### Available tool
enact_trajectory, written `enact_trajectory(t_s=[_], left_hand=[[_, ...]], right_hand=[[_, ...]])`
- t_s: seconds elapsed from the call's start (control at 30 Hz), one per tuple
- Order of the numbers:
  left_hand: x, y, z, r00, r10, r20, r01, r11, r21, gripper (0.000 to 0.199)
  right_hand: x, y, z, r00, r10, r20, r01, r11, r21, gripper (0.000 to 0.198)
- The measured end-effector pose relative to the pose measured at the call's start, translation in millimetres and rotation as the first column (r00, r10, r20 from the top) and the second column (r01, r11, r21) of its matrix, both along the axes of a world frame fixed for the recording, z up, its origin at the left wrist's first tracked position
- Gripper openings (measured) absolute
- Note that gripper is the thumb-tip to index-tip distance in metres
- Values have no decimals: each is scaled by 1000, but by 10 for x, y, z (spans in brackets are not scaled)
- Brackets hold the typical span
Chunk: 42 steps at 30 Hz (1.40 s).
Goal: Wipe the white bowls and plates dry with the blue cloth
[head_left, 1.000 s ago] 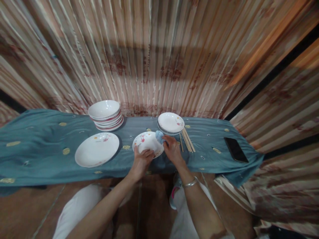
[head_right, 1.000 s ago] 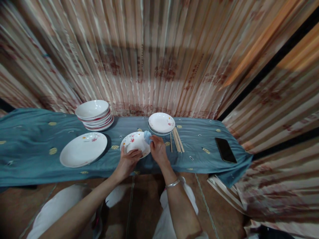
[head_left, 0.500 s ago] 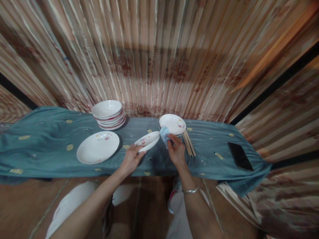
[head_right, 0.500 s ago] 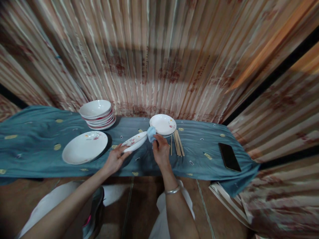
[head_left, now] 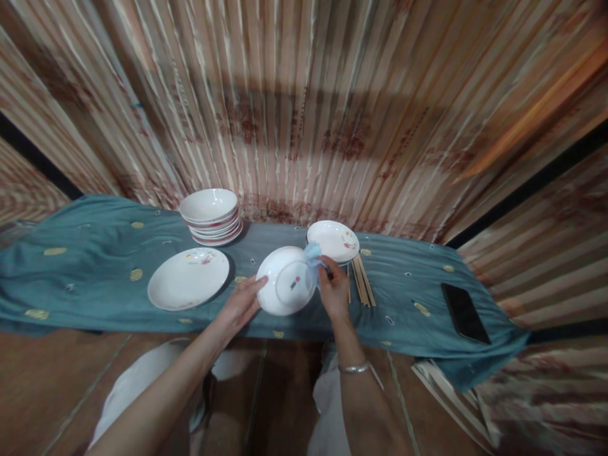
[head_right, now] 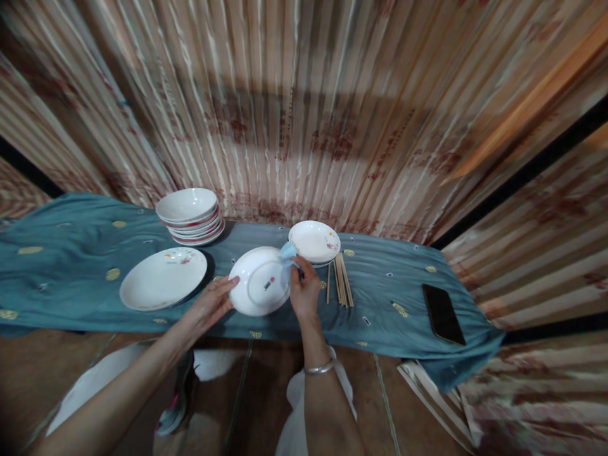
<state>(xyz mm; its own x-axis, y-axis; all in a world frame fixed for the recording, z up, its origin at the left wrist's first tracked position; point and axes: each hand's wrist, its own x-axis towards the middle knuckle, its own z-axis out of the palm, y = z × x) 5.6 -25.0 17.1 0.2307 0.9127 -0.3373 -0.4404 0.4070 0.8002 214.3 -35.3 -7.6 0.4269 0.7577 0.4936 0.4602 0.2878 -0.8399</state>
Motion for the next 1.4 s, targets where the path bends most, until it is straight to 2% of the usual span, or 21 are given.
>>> enact_trajectory(t_s=[0.1,0.2,0.33,0.5,0.6,0.8,1.0,1.13,1.27,1.4], left_hand=[[-17,-11,-35,999,2,41,-4,999,34,30],[-44,-8,-57,998,-4,61,1,999,48,41],[-61,26,-94,997,-36,75,33,998,46,48],[-81,61,-124,995,-28,101,23,998,52,47],[-111,56,-128,992,-14,129,6,998,60,47],[-168,34,-145,986,1,167,-13,997,73,44],[-181,74,-220,986,41,163,-58,993,103,40],[-145,93,-187,986,38,163,-59,990,126,42],[-114,93,-117,989,3,150,-25,989,147,38],[-120,95,-123,992,-2,123,-13,992,128,44]], right_hand=[[-84,67,3,995,72,65,-72,997,1,29],[-234,95,-1,971,116,209,-114,993,-22,38],[-406,103,-19,916,42,399,-7,996,-88,48],[-532,150,-18,882,-2,472,18,999,-30,49],[-635,161,8,850,28,527,-27,1000,-9,48],[-925,90,22,769,119,628,-113,992,-50,48],[-1143,-12,-26,717,205,666,-211,975,-72,42],[-1102,-1,35,710,232,665,-227,969,-96,38],[-948,123,115,741,207,639,-189,977,-98,37],[-826,271,91,800,168,577,-131,986,-104,39]])
